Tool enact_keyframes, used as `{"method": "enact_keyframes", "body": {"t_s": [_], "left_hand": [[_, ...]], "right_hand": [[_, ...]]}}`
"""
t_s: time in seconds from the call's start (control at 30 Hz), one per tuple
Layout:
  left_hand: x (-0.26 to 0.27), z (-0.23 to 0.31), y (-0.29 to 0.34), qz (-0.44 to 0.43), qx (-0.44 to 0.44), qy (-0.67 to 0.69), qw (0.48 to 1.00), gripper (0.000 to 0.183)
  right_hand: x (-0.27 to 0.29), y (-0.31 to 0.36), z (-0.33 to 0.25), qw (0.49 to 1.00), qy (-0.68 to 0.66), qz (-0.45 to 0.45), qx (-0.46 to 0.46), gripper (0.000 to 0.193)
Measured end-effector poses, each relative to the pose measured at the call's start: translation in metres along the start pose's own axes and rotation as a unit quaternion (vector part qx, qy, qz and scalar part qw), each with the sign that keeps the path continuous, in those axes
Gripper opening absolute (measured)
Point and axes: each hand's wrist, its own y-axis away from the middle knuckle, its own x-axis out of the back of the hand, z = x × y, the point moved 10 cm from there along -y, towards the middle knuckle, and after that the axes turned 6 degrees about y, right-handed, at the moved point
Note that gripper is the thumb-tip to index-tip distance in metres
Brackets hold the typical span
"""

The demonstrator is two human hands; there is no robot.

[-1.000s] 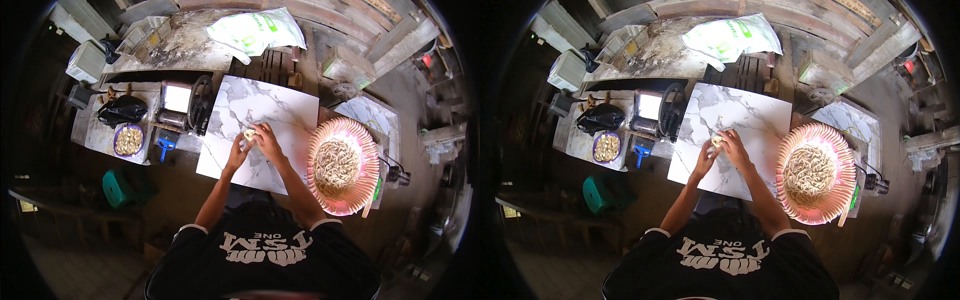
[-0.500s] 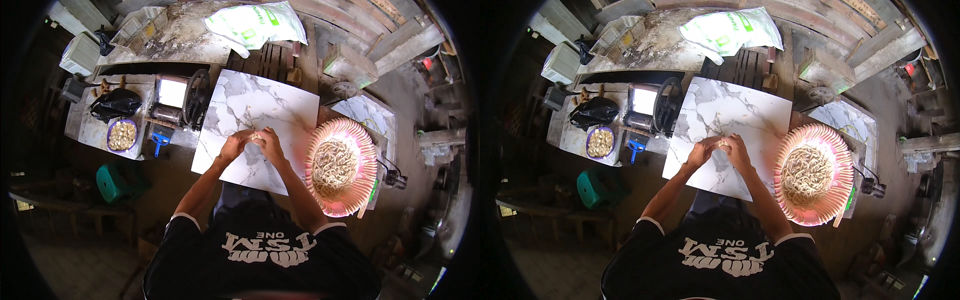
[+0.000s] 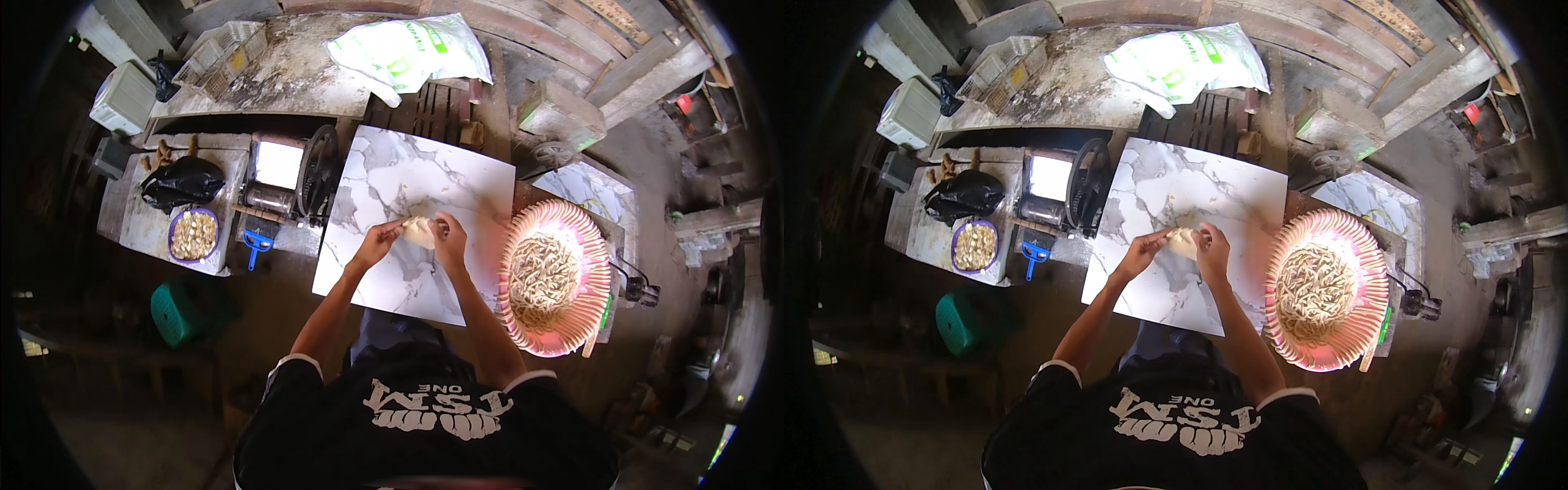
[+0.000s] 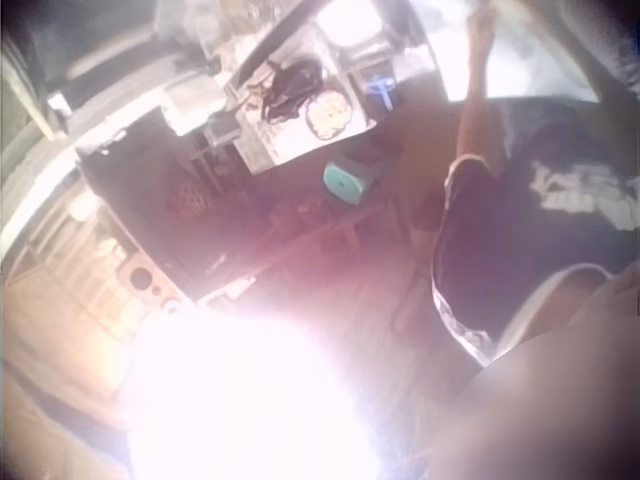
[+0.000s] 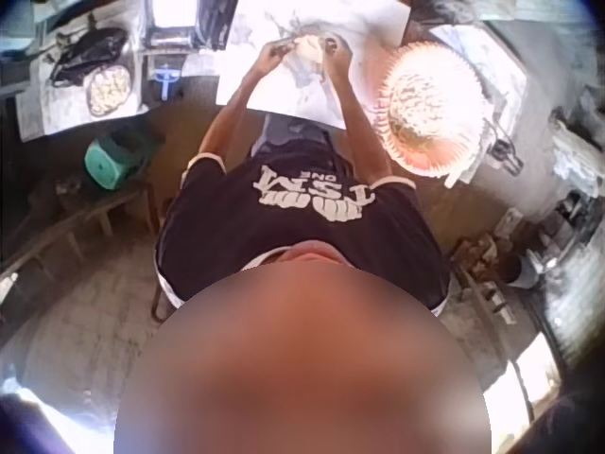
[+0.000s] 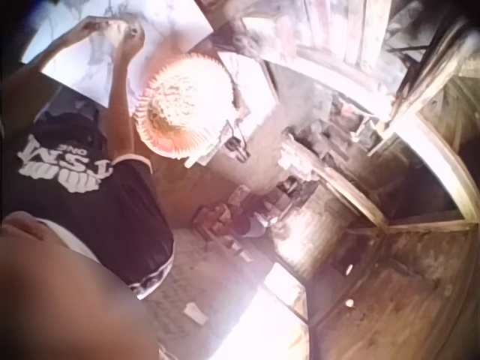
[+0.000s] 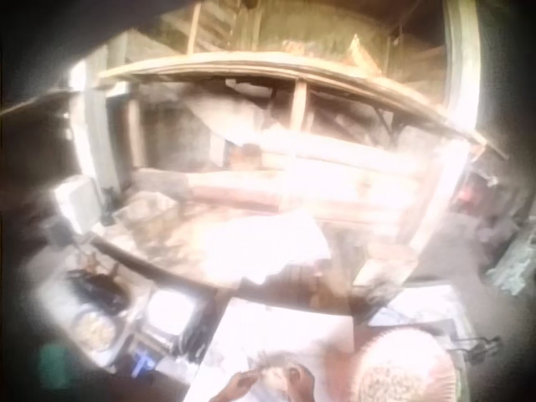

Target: The person kneads and shapes dough on a marble table by hand, cuts it with a knife, and uses a blue rolling tool to flatten it. They also handle noodles in a pink basket.

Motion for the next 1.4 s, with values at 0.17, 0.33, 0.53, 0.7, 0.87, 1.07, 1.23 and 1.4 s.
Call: {"method": "enact_keyframes", "body": {"t_s": [0.17, 0.33, 0.53, 0.7, 0.87, 1.07, 1.23, 1.4], "left_hand": [[-0.009, 0.001, -0.013, -0.115, 0.04, 0.011, 0.993, 0.033], [-0.021, -0.006, -0.007, -0.185, 0.115, -0.066, 0.974, 0.037], [-0.021, 0.015, 0.006, -0.064, -0.006, -0.298, 0.953, 0.025], [-0.016, 0.026, -0.001, 0.035, -0.079, -0.368, 0.926, 0.024], [-0.014, 0.013, -0.016, 0.08, -0.046, -0.106, 0.99, 0.021], [-0.014, 0.023, -0.013, 0.286, -0.063, -0.237, 0.926, 0.015], [-0.015, 0.024, -0.01, 0.267, 0.012, -0.357, 0.895, 0.048], [-0.007, 0.031, -0.012, 0.312, 0.036, -0.555, 0.77, 0.054]], "right_hand": [[0.007, 0.024, 0.001, 0.997, 0.065, -0.013, 0.034, 0.029], [0.007, 0.023, -0.024, 0.99, 0.105, -0.053, 0.075, 0.027], [0.002, 0.049, -0.042, 0.964, 0.224, 0.028, 0.141, 0.029], [-0.01, 0.035, -0.031, 0.972, 0.219, 0.006, 0.083, 0.027], [-0.007, 0.036, -0.031, 0.978, 0.18, 0.083, 0.067, 0.019], [-0.01, 0.011, -0.013, 0.978, 0.19, 0.089, 0.009, 0.024], [0.0, 0.017, -0.025, 0.963, 0.217, 0.161, 0.007, 0.054], [-0.008, 0.013, -0.034, 0.923, 0.353, 0.143, -0.063, 0.06]]}}
